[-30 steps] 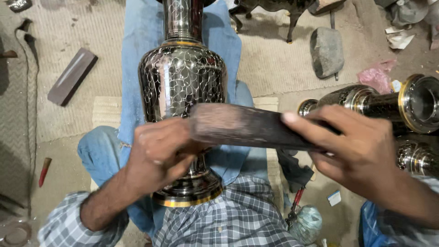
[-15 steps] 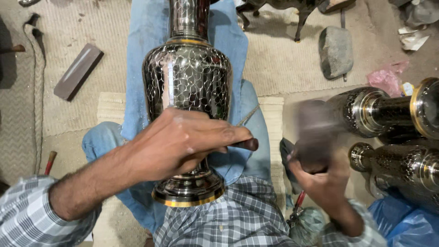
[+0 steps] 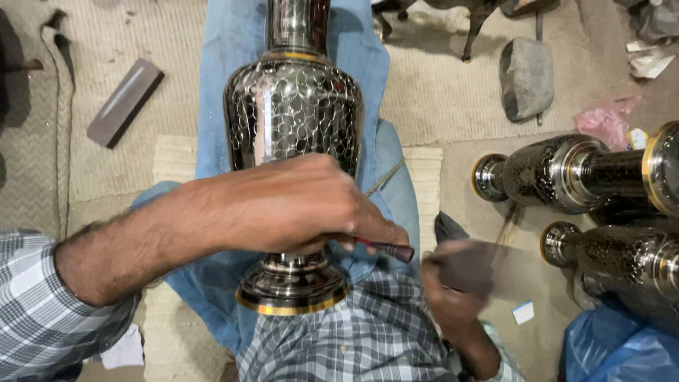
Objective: The person sits on the floor with a silver vase on their lap and decorates its surface by hand, holding a small punch against the metal and striking it with a wooden mallet to form a pattern, repositioning the punch repeatedly across the vase body.
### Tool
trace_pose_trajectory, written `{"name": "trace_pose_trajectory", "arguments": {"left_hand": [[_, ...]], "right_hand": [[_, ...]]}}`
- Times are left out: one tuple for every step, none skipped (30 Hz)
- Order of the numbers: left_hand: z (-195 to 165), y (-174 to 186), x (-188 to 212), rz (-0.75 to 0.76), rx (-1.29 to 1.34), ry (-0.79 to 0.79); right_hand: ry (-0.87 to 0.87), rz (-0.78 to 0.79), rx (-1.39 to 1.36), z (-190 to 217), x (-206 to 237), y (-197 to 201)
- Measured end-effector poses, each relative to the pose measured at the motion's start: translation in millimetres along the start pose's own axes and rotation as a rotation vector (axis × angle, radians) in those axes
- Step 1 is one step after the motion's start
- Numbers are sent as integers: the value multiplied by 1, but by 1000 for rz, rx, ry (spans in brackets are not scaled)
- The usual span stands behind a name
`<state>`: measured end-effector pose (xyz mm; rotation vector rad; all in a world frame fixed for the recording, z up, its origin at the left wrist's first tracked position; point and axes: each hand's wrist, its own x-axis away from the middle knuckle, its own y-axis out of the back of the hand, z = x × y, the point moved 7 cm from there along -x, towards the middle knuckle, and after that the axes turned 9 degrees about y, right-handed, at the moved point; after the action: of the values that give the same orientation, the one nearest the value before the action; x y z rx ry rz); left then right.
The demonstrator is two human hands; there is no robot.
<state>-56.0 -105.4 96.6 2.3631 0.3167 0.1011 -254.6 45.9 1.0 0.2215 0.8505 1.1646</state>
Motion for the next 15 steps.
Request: {"name": "trace_pose_trajectory", "arguments": {"left_hand": [[2,2,-3,28,47,41],[4,3,-4,59,101,84],[6,4,-5,94,159,126],[8,5,-6,120,106,154],[10,6,-8,142,58,186],[12,6,-8,164,10,218],[11,8,-10,176,-7,185],[9,8,-12,187,-24,153],[7,7,-13,201,-36,121],[6,6,-14,224,-23,114],[5,4,-16,245,-13,108],[4,2,-17,265,-4,102],[4,0,-18,281,9,114],[4,-2,-20,298,22,125],[4,-3,-20,314,37,136]], "right_hand": [[-90,-5,9,-9,5,-4],[-187,-4,18,-19,11,-9],[-290,-3,27,-28,19,-12],[-337,-47,-66,-34,24,-14],[-384,-84,-159,-38,29,-16],[-432,-120,-253,-42,34,-18],[-392,-152,-271,-40,35,-17],[-353,-184,-288,-36,35,-15],[-319,-214,-304,-32,34,-14],[-251,-217,-277,-25,31,-12],[-180,-221,-251,-17,28,-11],[-109,-225,-225,-9,25,-11],[-95,-311,-289,-6,24,-7],[-81,-398,-352,-4,24,-4],[-67,-483,-413,-3,24,0]]}}
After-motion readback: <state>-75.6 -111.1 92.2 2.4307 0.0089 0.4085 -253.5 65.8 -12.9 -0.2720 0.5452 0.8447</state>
